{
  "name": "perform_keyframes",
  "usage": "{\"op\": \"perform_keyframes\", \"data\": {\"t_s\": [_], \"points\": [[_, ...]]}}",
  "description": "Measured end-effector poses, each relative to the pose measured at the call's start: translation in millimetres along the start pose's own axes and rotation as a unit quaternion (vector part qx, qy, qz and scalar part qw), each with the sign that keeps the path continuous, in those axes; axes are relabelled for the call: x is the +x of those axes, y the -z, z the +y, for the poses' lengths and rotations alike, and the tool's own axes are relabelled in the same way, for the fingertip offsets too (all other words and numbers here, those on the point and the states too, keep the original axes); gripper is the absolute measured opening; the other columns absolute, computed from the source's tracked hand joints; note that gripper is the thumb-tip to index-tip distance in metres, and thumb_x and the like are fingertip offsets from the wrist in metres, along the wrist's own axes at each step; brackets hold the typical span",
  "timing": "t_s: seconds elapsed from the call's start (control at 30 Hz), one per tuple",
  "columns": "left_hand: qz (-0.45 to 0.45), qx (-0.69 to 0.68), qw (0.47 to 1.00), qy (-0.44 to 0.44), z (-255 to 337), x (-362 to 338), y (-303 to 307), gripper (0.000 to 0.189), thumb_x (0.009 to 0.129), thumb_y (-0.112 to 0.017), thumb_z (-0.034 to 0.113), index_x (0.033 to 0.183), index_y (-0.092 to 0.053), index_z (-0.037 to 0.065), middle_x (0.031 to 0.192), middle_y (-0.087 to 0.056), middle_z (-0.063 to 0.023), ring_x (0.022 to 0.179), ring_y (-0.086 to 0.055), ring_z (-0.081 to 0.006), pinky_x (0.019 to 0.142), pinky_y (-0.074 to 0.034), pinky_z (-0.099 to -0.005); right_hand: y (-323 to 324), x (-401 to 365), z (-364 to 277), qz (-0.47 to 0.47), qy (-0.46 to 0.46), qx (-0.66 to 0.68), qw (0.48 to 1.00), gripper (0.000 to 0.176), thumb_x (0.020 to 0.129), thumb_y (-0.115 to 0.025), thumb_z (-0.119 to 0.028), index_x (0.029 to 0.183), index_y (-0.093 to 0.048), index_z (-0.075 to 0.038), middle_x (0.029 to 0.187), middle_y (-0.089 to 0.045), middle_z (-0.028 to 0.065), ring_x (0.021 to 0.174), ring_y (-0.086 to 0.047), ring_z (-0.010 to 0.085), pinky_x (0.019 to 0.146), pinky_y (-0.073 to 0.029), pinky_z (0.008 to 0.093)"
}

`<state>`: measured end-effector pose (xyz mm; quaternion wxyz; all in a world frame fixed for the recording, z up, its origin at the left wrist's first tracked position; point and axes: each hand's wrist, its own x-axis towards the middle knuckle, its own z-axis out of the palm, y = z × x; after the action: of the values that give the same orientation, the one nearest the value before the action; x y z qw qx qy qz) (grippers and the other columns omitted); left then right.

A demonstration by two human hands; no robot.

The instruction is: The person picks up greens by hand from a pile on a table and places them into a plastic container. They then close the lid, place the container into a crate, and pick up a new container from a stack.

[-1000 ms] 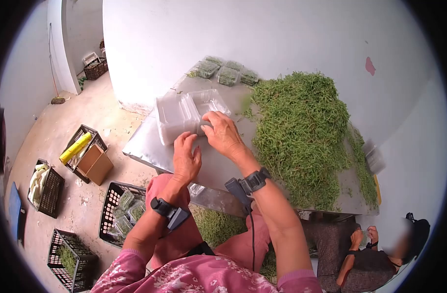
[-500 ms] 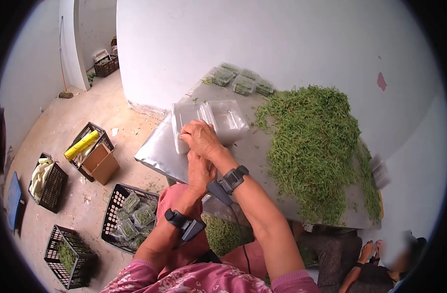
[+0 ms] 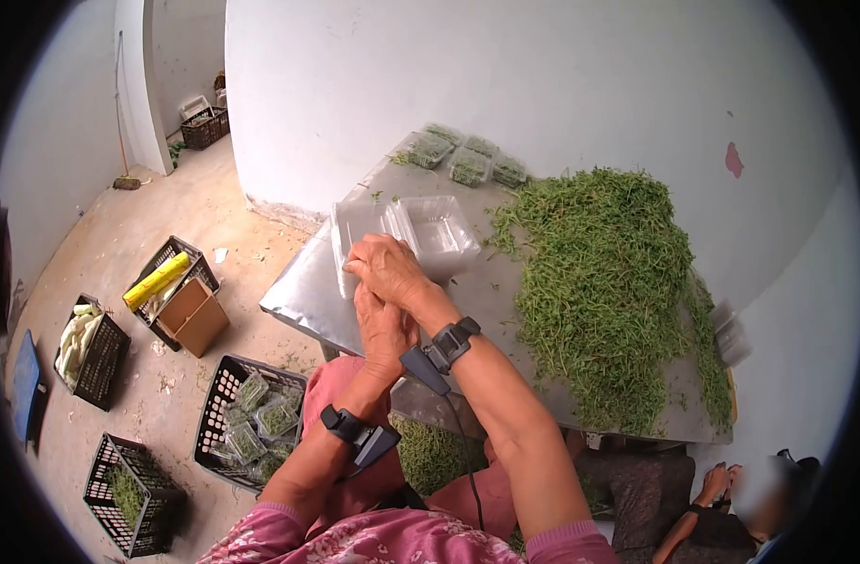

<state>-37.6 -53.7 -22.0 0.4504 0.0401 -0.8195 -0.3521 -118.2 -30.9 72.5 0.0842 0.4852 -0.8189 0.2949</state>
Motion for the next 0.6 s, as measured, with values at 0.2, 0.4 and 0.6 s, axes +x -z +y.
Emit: {"op": "perform_keyframes", "data": {"t_s": [0.2,0.4,0.6], "points": [[-0.005,0.002,1.0,0.01,1,-2,-1,0.066,0.073,-0.066,0.011,0.135,-0.046,0.005,0.133,-0.041,-0.0245,0.127,-0.035,-0.0454,0.106,-0.029,-0.0517,-1,-2,0,-0.007,-0.025,-0.026,0.999,0.02,0.087,-0.06,-0.023,0.083,-0.067,-0.005,0.088,-0.063,0.0142,0.091,-0.061,0.0342,0.082,-0.049,0.0452],[-0.032,0.027,0.999,0.012,-4,-5,-3,0.068,0.073,-0.066,0.013,0.136,-0.044,0.002,0.134,-0.042,-0.0248,0.127,-0.035,-0.0455,0.107,-0.028,-0.052,-5,-4,1,0.015,0.08,-0.11,0.991,0.012,0.084,-0.062,-0.016,0.087,-0.061,-0.004,0.087,-0.062,0.0142,0.088,-0.062,0.0349,0.079,-0.05,0.0436],[-0.1,0.021,0.994,0.043,2,-4,4,0.072,0.076,-0.064,0.012,0.141,-0.037,-0.002,0.141,-0.036,-0.0259,0.134,-0.028,-0.0467,0.108,-0.027,-0.052,-5,-3,-8,-0.015,0.143,-0.218,0.965,0.015,0.074,-0.062,-0.008,0.087,-0.055,-0.005,0.081,-0.06,0.0125,0.079,-0.063,0.031,0.074,-0.05,0.042]]}}
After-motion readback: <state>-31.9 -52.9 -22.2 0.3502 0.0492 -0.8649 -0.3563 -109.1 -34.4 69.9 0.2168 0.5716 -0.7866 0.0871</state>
